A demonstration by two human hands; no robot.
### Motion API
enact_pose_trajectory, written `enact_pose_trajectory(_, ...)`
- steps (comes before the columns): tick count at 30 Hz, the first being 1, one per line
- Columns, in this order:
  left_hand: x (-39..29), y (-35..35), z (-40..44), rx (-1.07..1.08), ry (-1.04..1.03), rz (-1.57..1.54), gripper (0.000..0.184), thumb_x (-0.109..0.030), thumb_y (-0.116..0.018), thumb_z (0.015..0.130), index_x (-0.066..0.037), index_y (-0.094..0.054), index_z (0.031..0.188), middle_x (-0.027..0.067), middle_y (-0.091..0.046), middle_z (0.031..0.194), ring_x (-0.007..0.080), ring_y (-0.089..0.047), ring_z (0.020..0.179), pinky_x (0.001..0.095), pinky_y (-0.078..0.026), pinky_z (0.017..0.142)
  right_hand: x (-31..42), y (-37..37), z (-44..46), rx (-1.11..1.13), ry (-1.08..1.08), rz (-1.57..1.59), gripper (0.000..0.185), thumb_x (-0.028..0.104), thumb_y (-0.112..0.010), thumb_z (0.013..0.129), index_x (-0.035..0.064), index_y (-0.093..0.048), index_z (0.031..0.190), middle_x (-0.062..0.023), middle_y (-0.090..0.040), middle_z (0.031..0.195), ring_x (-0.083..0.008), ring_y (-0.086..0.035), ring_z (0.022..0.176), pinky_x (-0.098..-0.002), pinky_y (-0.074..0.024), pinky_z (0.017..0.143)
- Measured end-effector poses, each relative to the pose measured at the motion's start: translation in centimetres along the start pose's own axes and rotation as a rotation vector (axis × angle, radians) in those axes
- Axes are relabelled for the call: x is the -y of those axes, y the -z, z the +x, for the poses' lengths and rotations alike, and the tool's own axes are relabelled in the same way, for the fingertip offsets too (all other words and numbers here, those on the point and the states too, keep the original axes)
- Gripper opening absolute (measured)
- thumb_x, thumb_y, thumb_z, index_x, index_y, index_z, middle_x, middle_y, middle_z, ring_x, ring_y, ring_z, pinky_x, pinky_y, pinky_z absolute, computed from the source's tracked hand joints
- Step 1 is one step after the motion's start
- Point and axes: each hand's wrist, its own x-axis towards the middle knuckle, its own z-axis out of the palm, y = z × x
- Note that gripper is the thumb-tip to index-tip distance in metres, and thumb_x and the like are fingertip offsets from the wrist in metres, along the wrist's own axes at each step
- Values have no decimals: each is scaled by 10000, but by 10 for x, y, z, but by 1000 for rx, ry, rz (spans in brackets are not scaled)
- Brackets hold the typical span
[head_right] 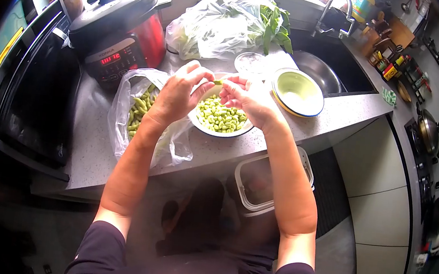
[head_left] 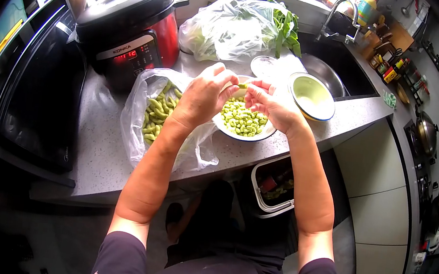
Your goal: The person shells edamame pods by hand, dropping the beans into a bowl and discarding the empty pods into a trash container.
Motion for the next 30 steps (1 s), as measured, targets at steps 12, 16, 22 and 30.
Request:
enact_pose_trajectory(12,-4,1,1,-25,122,13,140,-165,-698,924,-59,-675,1013,152,-623,939,358,-651,862,436,-521,772,7,-9,-8,-132,65,-192,247,100,-622,994,-27,-668,1201,-108,-726,979,-144,-691,792,-268,-587,725)
enact_pose_trajectory(16,1,-2,3,-52,292,-379,204,-190,-686,969,-16,-689,1076,76,-685,938,203,-629,794,327,-502,732,4,-11,-15,-195,96,-423,231,107,-651,966,-19,-700,1154,-100,-735,976,-136,-693,769,-262,-582,726)
enact_pose_trajectory(22,-4,-1,4,85,494,-1028,291,-267,-663,1010,-3,-702,1126,-43,-650,878,23,-464,687,205,-412,627,15,-19,-16,-305,285,-471,299,170,-734,926,-12,-704,1161,-66,-721,885,-108,-664,721,-241,-560,634)
enact_pose_trajectory(30,-3,-6,0,150,486,-1093,326,-310,-650,1017,-23,-709,1160,-40,-656,889,21,-482,712,207,-420,638,7,-36,-19,-160,352,-21,275,158,-765,924,6,-713,1146,-5,-684,821,-22,-541,656,-180,-397,529)
